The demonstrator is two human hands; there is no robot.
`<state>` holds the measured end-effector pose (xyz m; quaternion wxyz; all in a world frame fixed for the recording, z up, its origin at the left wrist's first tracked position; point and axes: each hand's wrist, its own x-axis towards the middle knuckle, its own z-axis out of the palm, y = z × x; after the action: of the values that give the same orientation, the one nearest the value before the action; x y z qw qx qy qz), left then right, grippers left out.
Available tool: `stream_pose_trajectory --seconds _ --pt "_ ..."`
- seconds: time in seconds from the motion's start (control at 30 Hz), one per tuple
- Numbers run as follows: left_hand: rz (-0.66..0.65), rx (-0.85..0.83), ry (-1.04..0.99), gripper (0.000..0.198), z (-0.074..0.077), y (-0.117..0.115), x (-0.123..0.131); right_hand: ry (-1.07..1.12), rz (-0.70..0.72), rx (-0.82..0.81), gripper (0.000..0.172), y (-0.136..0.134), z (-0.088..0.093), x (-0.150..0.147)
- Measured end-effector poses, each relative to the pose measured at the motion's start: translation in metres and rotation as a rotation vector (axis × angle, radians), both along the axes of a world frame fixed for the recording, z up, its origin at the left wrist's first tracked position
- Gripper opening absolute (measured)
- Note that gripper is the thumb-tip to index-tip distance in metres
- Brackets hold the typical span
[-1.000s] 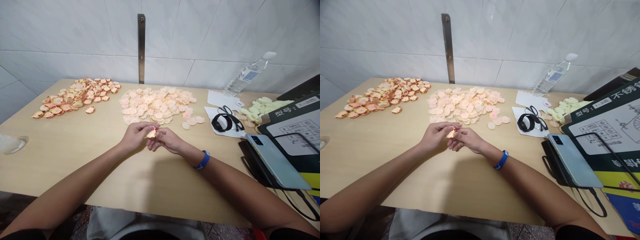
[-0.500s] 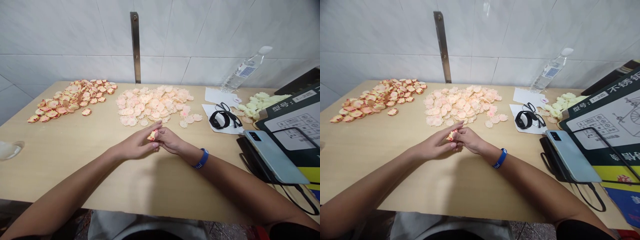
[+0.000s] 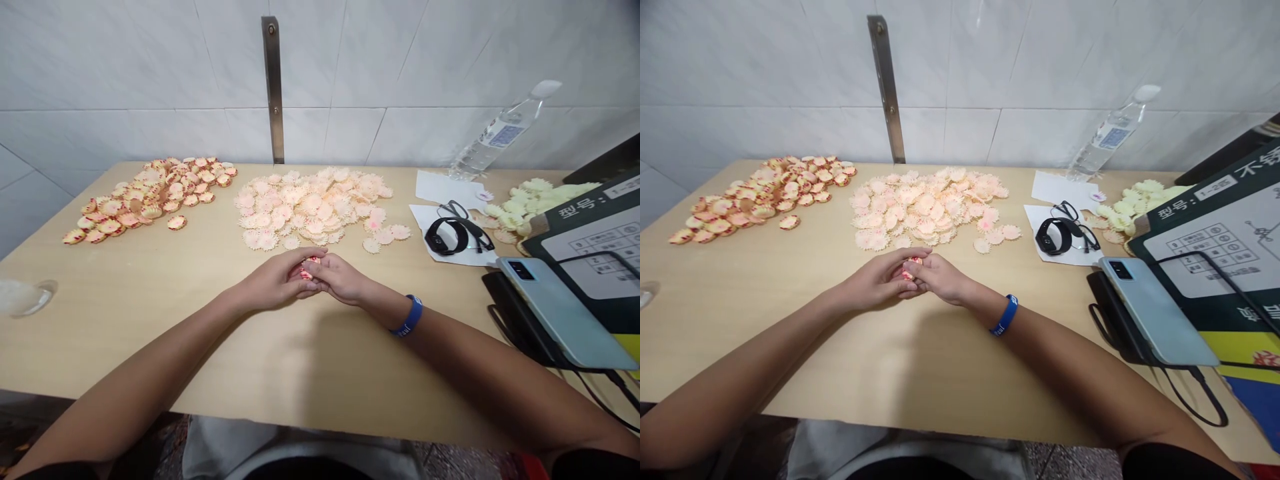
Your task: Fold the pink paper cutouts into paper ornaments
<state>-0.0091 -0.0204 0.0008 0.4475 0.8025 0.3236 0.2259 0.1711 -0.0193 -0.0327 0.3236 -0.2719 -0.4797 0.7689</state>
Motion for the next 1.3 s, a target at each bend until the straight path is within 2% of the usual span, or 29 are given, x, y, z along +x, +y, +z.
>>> stream_pose_trajectory --seconds 0.17,0.3,0.4,0.5,0.7,0.83,0.93,1.07,1.2,1.3 --pt "0.109 0.166 -0.028 0.045 -0.003 0.005 -0.001 0.027 0.031 -0.017 0.043 0.001 -0.001 0.004" --pt "0.312 0.168 0.012 0.034 -0.001 0.005 -0.001 0.061 -0.017 -0.064 0.043 0.001 0.003 0.005" --pt "0.406 0.251 0.017 0.025 0.003 0.005 -0.002 0.058 -0.029 -0.088 0.046 0.001 0.006 0.004" --pt "0.39 0.341 0.049 0.026 0.005 0.005 -0.002 0.039 -0.069 -0.094 0.046 0.001 0.006 0.003" --pt "0.232 0.36 0.194 0.05 0.007 0.0 0.003 -0.03 -0.076 -0.044 0.047 0.0 0.004 -0.001" --pt "0.154 0.355 0.227 0.04 0.008 -0.005 0.008 -0.056 -0.005 0.053 0.049 -0.001 0.002 -0.002" --pt "0.17 0.353 0.242 0.031 0.008 -0.005 0.008 -0.034 0.042 0.078 0.048 0.0 0.003 0.0" --pt "0.24 0.339 0.191 0.033 0.003 -0.002 0.002 0.055 0.027 -0.028 0.042 0.0 0.004 0.004" --pt "0.314 0.392 0.069 0.027 -0.002 0.0 -0.002 0.026 0.101 -0.094 0.055 0.001 0.007 0.006" --pt "0.336 0.447 0.048 0.026 -0.003 0.0 -0.001 -0.02 0.075 -0.07 0.062 0.001 0.007 0.005"
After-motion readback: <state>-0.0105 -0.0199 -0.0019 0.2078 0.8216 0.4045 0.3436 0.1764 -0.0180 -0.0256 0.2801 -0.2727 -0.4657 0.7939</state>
